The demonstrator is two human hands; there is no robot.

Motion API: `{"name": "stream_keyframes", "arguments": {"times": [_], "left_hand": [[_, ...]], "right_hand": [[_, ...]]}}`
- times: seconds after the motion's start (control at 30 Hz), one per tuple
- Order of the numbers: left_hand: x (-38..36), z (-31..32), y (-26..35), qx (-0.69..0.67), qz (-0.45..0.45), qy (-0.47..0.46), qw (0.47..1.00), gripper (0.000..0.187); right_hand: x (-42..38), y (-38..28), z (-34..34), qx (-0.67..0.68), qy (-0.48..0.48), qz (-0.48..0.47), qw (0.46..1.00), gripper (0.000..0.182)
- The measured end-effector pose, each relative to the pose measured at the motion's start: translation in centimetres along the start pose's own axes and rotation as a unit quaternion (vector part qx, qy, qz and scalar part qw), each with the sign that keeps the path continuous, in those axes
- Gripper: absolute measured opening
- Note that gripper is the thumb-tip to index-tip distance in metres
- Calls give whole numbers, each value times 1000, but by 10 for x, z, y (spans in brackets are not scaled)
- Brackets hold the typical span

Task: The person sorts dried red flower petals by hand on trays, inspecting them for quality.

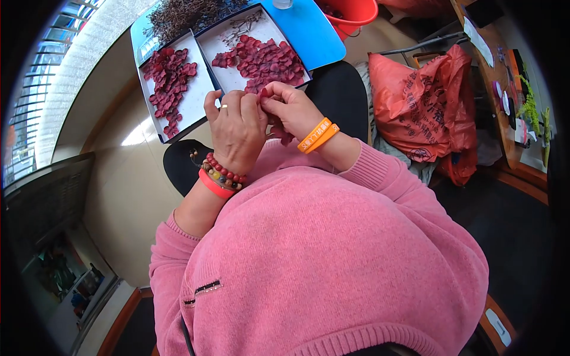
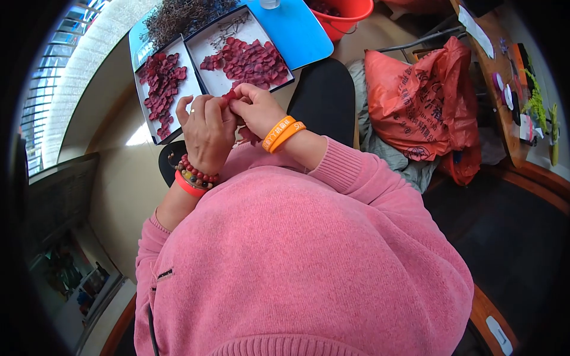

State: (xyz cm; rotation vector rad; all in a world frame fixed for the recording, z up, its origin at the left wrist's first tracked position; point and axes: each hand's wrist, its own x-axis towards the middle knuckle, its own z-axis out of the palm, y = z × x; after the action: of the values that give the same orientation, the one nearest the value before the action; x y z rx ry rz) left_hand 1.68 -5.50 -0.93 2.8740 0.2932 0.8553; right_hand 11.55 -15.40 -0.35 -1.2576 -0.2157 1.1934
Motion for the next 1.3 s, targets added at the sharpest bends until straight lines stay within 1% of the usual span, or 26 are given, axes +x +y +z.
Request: {"name": "stream_keyframes", "arguments": {"times": [0.07, 0.17, 0.27, 0.37, 0.5, 0.57, 0.67, 0.7, 0.77, 0.8, 0.87, 0.9, 0.97, 1.03, 1.07, 1.17, 1.3], "left_hand": [[1, -2, 4, 22, 4, -6, 1000, 15], [3, -8, 5, 40, 15, -55, 998, 14], [5, -10, 5, 27, 32, -66, 997, 14], [5, -3, 3, -30, 28, -44, 998, 14], [8, -1, 6, -89, 0, -20, 996, 15], [7, -1, 8, -109, -16, -2, 994, 16], [-3, 6, 5, -178, -96, -12, 979, 16], [-6, 8, 5, -248, -139, -10, 959, 14], [-11, 8, 5, -382, -222, -5, 897, 10], [-11, 7, 6, -448, -258, -10, 856, 10], [-11, 2, 9, -570, -326, -17, 754, 9], [-10, 0, 9, -579, -335, -23, 743, 9], [-8, -4, 10, -599, -351, -35, 718, 9], [-12, 1, 4, -474, -278, -35, 835, 8], [-14, 4, 2, -404, -238, -35, 882, 8], [-6, 0, 4, -343, -180, 3, 922, 8], [-6, 0, 5, -344, -202, -29, 917, 9]], "right_hand": [[0, 0, -1, -16, -13, 18, 1000, 16], [-3, -4, -2, -3, -24, 36, 999, 19], [-2, -4, -3, 17, -14, 50, 998, 20], [3, 6, -6, 20, 12, 48, 999, 20], [1, 8, -6, -39, 30, 6, 999, 21], [0, 9, -6, -27, 32, -3, 999, 21], [0, 11, -2, -9, 34, -14, 999, 21], [0, 11, 0, -3, 35, -18, 999, 21], [-1, 12, -1, 5, 17, -40, 999, 21], [-1, 12, -1, 8, 7, -51, 999, 20], [2, 17, -2, 13, 3, -66, 998, 21], [3, 18, -2, 16, 1, -74, 997, 21], [4, 18, -2, 36, -9, -48, 998, 21], [1, 15, -3, 36, -14, -22, 999, 21], [-3, 9, -3, 28, -14, -10, 999, 21], [-6, 8, -1, 8, -3, 1, 1000, 21], [-2, 17, -3, 6, 1, -12, 1000, 24]]}}
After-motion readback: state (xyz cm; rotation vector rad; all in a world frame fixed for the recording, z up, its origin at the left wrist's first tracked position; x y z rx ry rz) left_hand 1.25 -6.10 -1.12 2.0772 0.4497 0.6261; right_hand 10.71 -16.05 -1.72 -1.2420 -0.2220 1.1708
